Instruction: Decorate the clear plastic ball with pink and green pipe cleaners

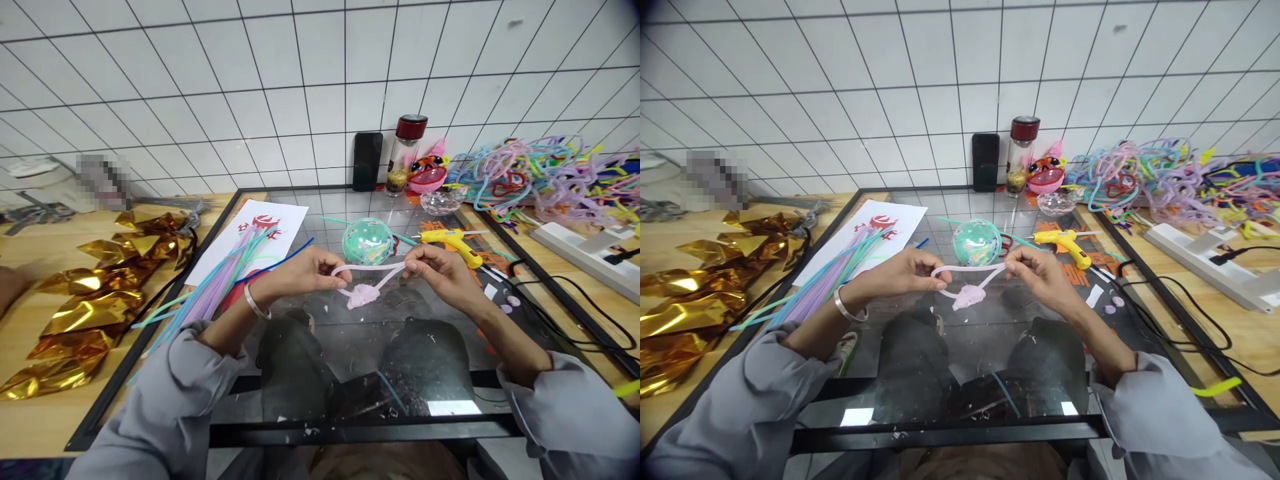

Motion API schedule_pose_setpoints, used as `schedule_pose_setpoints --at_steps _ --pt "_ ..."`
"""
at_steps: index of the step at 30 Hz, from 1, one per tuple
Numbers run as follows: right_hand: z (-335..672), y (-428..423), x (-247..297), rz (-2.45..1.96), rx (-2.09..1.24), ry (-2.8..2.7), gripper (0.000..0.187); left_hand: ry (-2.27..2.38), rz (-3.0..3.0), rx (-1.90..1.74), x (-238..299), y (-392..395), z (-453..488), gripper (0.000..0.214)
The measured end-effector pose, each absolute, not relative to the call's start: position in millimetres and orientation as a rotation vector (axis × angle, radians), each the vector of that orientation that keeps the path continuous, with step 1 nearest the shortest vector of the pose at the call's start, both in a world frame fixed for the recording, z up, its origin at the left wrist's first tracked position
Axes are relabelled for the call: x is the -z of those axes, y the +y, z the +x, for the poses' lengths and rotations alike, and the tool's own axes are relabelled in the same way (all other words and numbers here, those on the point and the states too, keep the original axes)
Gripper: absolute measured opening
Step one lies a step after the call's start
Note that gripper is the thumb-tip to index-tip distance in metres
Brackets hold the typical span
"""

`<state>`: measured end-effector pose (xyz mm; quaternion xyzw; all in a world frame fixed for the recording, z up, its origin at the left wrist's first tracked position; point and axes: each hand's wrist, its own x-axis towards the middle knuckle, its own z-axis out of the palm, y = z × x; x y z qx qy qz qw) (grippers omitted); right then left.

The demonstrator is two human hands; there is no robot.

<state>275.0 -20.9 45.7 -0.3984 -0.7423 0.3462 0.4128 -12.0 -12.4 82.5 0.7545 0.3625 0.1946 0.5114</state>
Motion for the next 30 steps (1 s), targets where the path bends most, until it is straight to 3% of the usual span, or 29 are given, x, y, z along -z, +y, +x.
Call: schedule_pose_setpoints --at_steps 9,15,22,30 --pt "274.2 -14.4 -43.3 -0.928 -0.487 -1.984 0.024 1.055 1.876 -0.837 -67.7 2.1 -19.2 0.021" --pt "272.7 -13.0 -43.6 -0.968 -0.485 -1.999 0.027 1.115 2.093 -1.059 -47.3 13.7 -15.9 0.006" --pt "277.7 -6.3 -36.0 -0.968 -0.580 -1.987 0.021 0.997 2.003 -1.105 -29.8 30.5 -9.6 0.033" --pt "280.8 1.2 -30.9 -1.001 -0.764 -1.852 0.026 0.945 2.000 -1.135 -26.4 33.5 1.6 0.015"
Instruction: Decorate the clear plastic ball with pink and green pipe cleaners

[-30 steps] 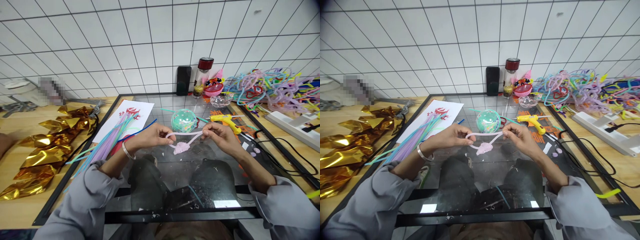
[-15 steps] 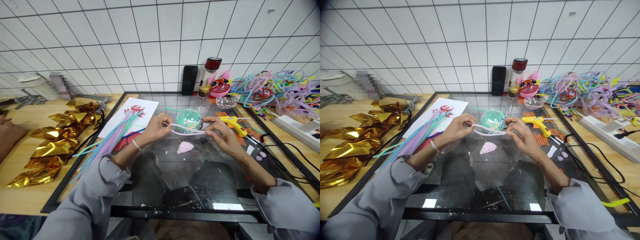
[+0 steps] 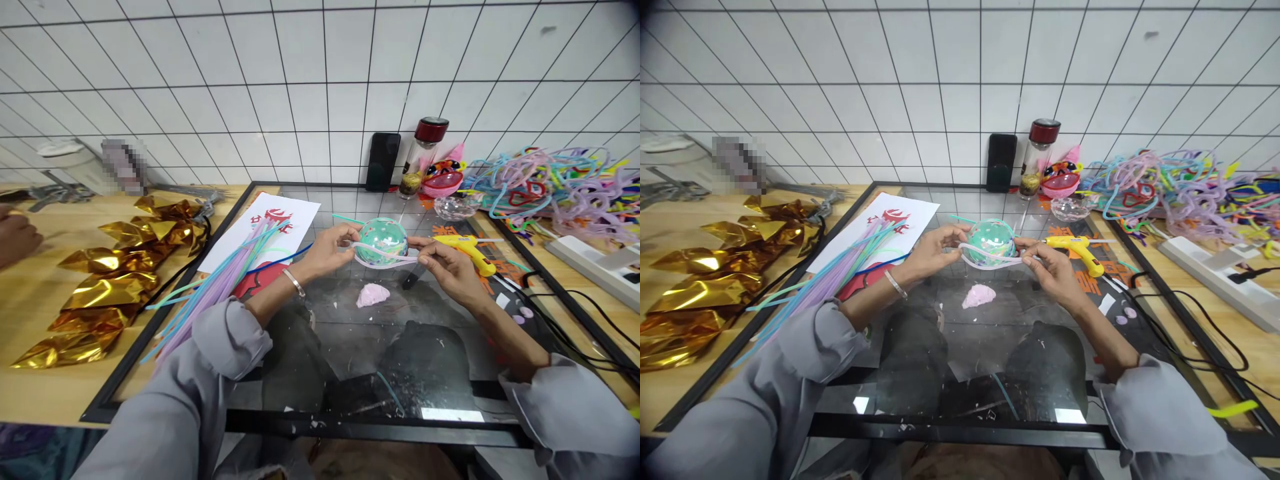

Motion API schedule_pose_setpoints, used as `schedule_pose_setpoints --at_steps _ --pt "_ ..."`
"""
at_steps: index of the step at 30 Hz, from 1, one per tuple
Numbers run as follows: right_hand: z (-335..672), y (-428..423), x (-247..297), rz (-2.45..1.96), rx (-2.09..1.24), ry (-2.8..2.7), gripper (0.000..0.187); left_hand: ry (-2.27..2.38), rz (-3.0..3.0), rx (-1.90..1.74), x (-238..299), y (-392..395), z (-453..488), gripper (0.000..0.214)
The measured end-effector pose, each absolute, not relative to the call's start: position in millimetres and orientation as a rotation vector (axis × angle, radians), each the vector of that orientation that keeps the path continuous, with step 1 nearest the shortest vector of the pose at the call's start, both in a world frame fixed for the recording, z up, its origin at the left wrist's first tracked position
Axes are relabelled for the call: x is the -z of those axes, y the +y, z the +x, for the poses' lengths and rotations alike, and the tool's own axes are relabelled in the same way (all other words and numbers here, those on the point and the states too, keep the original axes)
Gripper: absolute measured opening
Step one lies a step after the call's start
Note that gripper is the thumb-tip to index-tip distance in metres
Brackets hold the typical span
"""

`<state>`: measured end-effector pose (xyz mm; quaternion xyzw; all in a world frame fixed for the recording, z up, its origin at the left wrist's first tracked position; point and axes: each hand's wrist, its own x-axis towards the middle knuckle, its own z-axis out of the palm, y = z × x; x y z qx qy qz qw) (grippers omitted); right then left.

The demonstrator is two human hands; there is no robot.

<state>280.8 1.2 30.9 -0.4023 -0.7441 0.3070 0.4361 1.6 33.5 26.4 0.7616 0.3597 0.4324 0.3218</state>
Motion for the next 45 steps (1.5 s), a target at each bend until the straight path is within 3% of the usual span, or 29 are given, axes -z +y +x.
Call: schedule_pose_setpoints --at_steps 14,45 --pt "280.9 -8.8 -34.7 -0.993 -0.798 -1.885 0.031 0.978 2.314 -1.390 -19.5 5.7 3.6 0.007" --pt "280.7 0.1 -26.6 -0.977 -0.881 -1.776 0.029 0.990 2.157 -1.349 -13.9 9.6 -1.1 0.009"
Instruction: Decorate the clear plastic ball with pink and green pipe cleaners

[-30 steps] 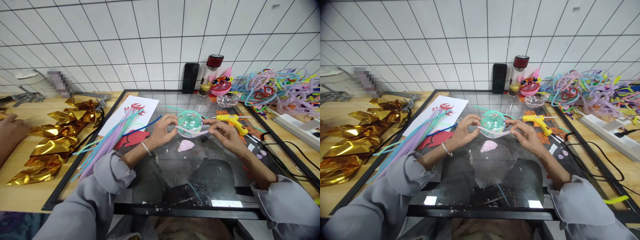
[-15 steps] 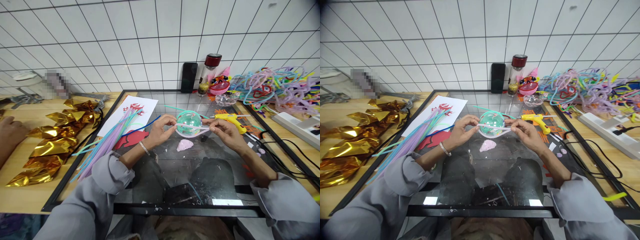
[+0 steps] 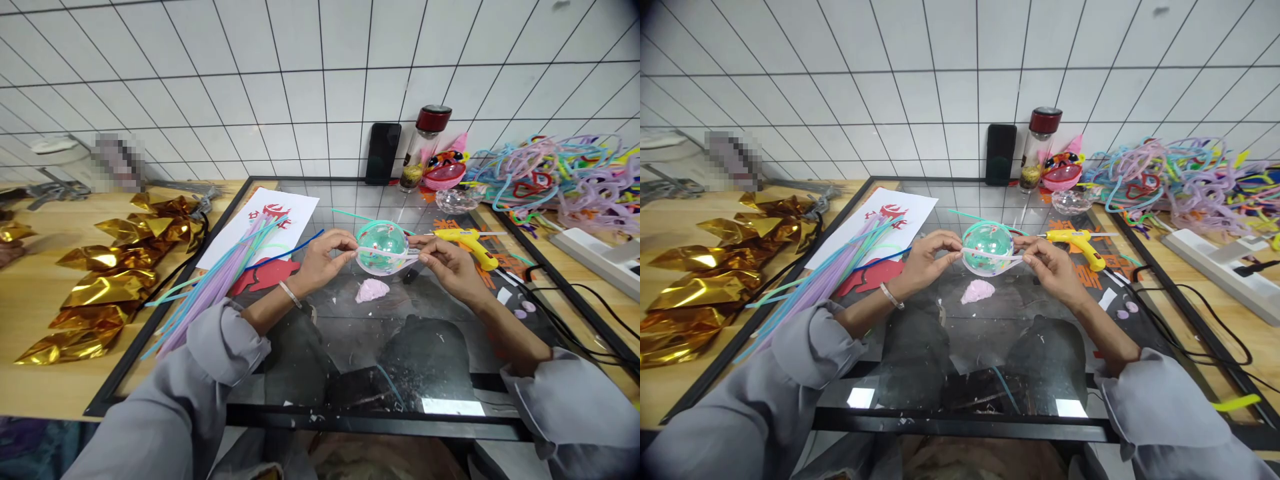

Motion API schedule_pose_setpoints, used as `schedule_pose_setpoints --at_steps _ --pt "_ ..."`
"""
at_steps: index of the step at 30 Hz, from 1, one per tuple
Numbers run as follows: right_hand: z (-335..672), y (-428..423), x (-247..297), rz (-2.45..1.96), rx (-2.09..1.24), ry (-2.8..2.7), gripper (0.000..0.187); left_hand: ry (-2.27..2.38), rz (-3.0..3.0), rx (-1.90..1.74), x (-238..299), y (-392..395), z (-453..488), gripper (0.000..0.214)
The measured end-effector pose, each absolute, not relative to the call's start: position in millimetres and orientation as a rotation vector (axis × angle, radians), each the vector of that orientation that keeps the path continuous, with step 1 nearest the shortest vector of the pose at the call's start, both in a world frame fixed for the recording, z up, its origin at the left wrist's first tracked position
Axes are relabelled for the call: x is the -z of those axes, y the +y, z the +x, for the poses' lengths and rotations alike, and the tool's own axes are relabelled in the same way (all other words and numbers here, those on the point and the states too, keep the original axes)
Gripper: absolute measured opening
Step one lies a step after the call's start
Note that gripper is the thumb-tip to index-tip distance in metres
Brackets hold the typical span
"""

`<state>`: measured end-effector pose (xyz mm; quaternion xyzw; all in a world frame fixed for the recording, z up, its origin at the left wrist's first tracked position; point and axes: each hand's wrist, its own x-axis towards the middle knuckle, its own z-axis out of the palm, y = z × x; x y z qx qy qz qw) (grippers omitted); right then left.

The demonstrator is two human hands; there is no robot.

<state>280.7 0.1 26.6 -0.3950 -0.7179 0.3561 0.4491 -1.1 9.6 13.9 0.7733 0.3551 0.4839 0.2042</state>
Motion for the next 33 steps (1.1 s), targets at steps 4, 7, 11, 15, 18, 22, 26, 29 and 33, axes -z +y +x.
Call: schedule_pose_setpoints --at_steps 4,7,11,15,18,22,26,29,33 --pt "279.2 1.2 -26.2 -0.958 -0.862 -1.762 0.027 0.985 2.074 -1.346 -10.6 10.5 -0.8 0.017" --pt "277.8 2.5 -24.7 -0.944 -0.842 -1.748 0.028 0.972 2.089 -1.340 -11.7 10.0 -1.6 0.018" --pt "275.7 4.7 -23.1 -0.902 -0.885 -1.725 0.030 0.997 2.126 -1.315 -15.9 8.5 -3.2 0.016" --pt "273.9 6.8 -22.8 -0.860 -0.936 -1.709 0.030 1.023 2.085 -1.296 -15.7 9.1 -5.0 0.016" --pt "273.3 8.8 -22.4 -0.827 -0.949 -1.705 0.028 1.009 1.995 -1.260 -11.7 10.9 -6.5 0.020" --pt "274.1 13.3 -21.0 -0.799 -0.945 -1.709 0.027 0.974 1.886 -1.204 -6.9 13.3 -8.2 0.021" --pt "275.0 17.6 -21.2 -0.789 -0.963 -1.733 0.026 0.994 1.831 -1.206 -7.5 14.1 -8.2 0.023" --pt "273.7 19.3 -22.8 -0.775 -0.897 -1.776 0.026 0.990 1.810 -1.203 -8.9 13.4 -6.9 0.023" --pt "271.6 20.7 -23.2 -0.775 -0.820 -1.812 0.030 0.981 1.791 -1.206 -8.9 12.3 -5.1 0.023"
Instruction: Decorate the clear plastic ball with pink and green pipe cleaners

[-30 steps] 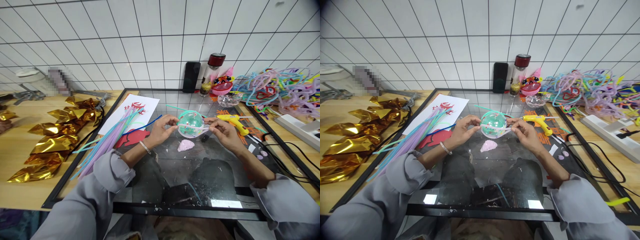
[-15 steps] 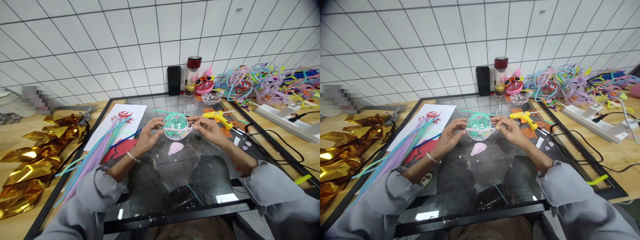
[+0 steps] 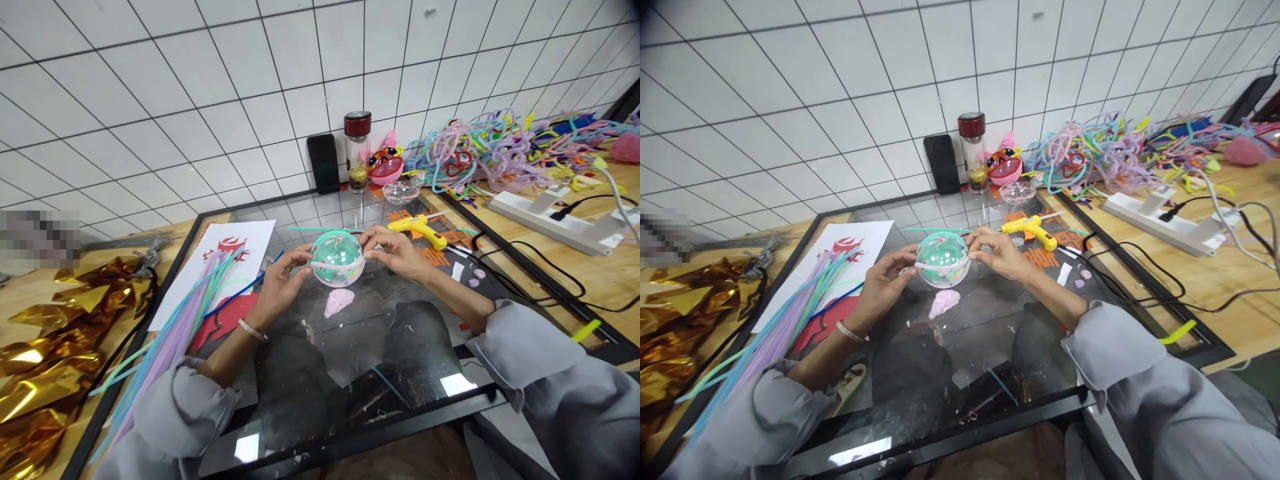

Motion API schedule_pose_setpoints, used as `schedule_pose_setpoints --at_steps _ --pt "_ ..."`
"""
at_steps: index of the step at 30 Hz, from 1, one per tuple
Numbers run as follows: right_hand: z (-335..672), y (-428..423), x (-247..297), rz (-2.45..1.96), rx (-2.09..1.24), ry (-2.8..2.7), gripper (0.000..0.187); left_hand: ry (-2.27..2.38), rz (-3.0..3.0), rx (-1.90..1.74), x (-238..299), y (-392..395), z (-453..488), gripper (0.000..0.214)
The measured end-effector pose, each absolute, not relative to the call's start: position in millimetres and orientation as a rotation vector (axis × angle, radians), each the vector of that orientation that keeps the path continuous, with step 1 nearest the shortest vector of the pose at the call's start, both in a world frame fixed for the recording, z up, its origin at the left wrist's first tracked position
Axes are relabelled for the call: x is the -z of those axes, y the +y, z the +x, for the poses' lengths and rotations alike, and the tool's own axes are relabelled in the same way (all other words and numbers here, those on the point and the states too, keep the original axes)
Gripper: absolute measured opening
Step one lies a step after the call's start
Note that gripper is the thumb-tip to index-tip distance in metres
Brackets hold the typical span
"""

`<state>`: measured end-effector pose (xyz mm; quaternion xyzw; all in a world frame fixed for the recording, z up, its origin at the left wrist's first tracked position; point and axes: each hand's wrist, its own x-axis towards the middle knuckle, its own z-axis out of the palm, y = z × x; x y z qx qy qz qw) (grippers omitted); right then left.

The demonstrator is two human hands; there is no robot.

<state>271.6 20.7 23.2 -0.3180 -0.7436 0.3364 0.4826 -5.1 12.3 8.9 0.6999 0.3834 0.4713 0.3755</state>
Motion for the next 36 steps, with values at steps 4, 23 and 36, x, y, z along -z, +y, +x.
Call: schedule_pose_setpoints --at_steps 4,23,36 --pt "272.9 23.1 -17.6 -0.783 -0.874 -1.748 0.031 0.970 1.799 -1.230 -8.0 11.2 -2.3 0.022" --pt "281.2 28.1 -3.6 -1.004 -1.153 -1.413 0.026 0.909 1.781 -1.333 -9.3 4.8 12.0 0.021" --pt "282.5 23.6 -9.0 -1.018 -1.127 -1.436 0.025 0.912 1.760 -1.351 -8.1 4.1 15.4 0.018"
